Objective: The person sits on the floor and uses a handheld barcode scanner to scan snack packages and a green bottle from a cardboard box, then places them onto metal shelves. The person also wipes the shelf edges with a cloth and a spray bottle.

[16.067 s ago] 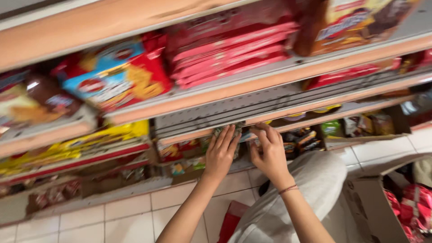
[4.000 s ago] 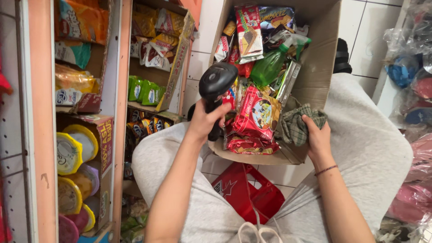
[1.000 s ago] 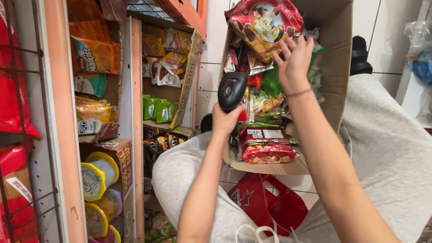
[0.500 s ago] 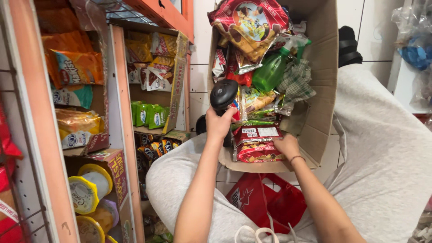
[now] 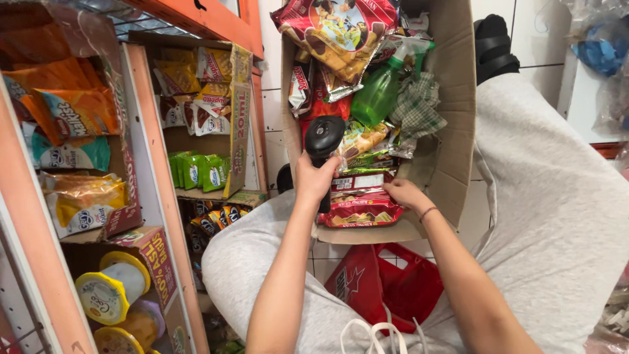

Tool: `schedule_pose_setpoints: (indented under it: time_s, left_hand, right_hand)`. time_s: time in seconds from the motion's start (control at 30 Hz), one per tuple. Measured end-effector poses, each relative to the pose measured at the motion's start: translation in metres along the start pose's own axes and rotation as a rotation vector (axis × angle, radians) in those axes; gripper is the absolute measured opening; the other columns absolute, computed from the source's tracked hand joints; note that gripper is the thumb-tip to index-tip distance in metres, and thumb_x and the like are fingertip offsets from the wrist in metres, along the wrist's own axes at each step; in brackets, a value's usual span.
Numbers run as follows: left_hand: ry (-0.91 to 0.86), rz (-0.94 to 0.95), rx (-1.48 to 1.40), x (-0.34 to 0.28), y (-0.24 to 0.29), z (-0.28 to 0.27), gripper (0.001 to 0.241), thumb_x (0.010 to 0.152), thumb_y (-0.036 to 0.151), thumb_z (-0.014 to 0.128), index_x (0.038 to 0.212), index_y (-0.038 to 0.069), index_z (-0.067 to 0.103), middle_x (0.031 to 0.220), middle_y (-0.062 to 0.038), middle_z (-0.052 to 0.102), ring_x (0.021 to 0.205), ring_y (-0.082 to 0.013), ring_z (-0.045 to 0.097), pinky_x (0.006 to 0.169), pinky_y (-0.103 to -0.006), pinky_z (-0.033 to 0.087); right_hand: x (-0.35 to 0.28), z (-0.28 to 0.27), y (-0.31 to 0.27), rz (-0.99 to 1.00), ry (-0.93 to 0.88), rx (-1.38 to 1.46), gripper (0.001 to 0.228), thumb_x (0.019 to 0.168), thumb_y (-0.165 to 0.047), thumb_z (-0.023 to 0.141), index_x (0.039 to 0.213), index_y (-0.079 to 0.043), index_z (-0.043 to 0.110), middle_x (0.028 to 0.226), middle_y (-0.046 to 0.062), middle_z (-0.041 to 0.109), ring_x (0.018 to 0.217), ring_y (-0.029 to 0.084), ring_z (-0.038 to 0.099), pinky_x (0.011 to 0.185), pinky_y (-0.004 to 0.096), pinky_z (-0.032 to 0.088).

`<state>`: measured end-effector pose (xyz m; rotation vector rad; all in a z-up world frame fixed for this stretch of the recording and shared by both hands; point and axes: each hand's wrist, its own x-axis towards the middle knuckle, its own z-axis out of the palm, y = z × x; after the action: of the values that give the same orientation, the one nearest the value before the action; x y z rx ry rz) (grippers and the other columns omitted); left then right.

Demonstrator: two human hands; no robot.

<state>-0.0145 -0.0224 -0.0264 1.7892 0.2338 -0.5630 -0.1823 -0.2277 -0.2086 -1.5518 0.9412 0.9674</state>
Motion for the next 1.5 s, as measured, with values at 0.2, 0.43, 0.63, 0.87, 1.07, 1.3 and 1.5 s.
schedule_pose_setpoints:
  time_s: [0.2,0.43,0.63,0.87,1.07,1.3,1.5]
  left_hand:
    - [0.015,-0.019,0.014,0.002,-0.002,0.004,0.029,0.075,0.012,0.08,0.096,-0.002,0.066,0.077,-0.005,0.071,0.055,-0.0127,0.067,0.052,-0.0286,0.055]
    - [0.011,0.031,0.006,0.001,0.002,0.002,0.025,0.077,0.011,0.08,0.094,-0.003,0.068,0.077,-0.005,0.072,0.058,-0.0112,0.067,0.054,-0.0278,0.055]
    - [0.005,0.007,0.006,0.0,0.0,-0.001,0.023,0.078,0.009,0.079,0.094,-0.003,0.069,0.078,-0.004,0.072,0.058,-0.0109,0.067,0.055,-0.0273,0.055]
    - [-0.108,-0.065,-0.102,-0.001,-0.002,0.001,0.023,0.082,0.01,0.076,0.099,-0.003,0.069,0.083,-0.007,0.072,0.065,-0.0154,0.071,0.059,-0.0298,0.058]
    - [-0.268,-0.241,-0.349,-0.006,-0.002,0.008,0.035,0.078,0.008,0.073,0.112,0.006,0.067,0.102,-0.004,0.07,0.092,-0.0158,0.072,0.064,-0.034,0.064]
    - [-0.294,-0.108,-0.255,-0.006,-0.017,0.007,0.04,0.082,0.006,0.079,0.121,0.001,0.068,0.105,-0.003,0.064,0.098,-0.0148,0.062,0.088,-0.032,0.051]
    - [-0.241,-0.076,-0.178,-0.007,-0.024,0.009,0.05,0.074,0.003,0.082,0.12,0.004,0.064,0.103,-0.001,0.067,0.094,-0.0134,0.064,0.084,-0.0306,0.054]
  right_hand:
    - [-0.022,0.009,-0.029,0.103,-0.019,0.591,0.044,0.089,-0.027,0.075,0.123,-0.009,0.054,0.095,0.004,0.067,0.082,0.015,0.068,0.065,0.035,0.061]
    - [-0.041,-0.013,-0.053,-0.279,0.181,0.377,0.056,0.075,-0.024,0.082,0.126,-0.011,0.064,0.098,0.011,0.075,0.084,0.02,0.072,0.07,0.033,0.06]
    - [-0.114,-0.068,-0.095,-0.446,0.608,-0.074,0.064,0.066,-0.033,0.086,0.126,-0.015,0.068,0.102,0.011,0.076,0.09,0.026,0.074,0.084,0.039,0.056]
    - [-0.136,-0.053,-0.137,-0.479,0.786,0.016,0.062,0.075,-0.041,0.084,0.128,-0.015,0.066,0.11,0.011,0.077,0.1,0.028,0.074,0.09,0.041,0.056]
    - [-0.123,-0.02,-0.147,-0.61,0.848,0.038,0.063,0.082,-0.041,0.081,0.137,-0.015,0.061,0.123,0.013,0.066,0.105,0.033,0.071,0.089,0.045,0.056]
    - [-0.114,0.011,-0.146,-0.799,0.495,0.356,0.05,0.097,-0.022,0.068,0.145,-0.011,0.055,0.13,0.014,0.05,0.089,0.019,0.067,0.073,0.029,0.057]
    - [-0.07,-0.003,-0.142,-0.73,0.332,0.672,0.034,0.103,-0.01,0.053,0.135,-0.002,0.058,0.111,0.01,0.068,0.083,0.016,0.075,0.069,0.027,0.06]
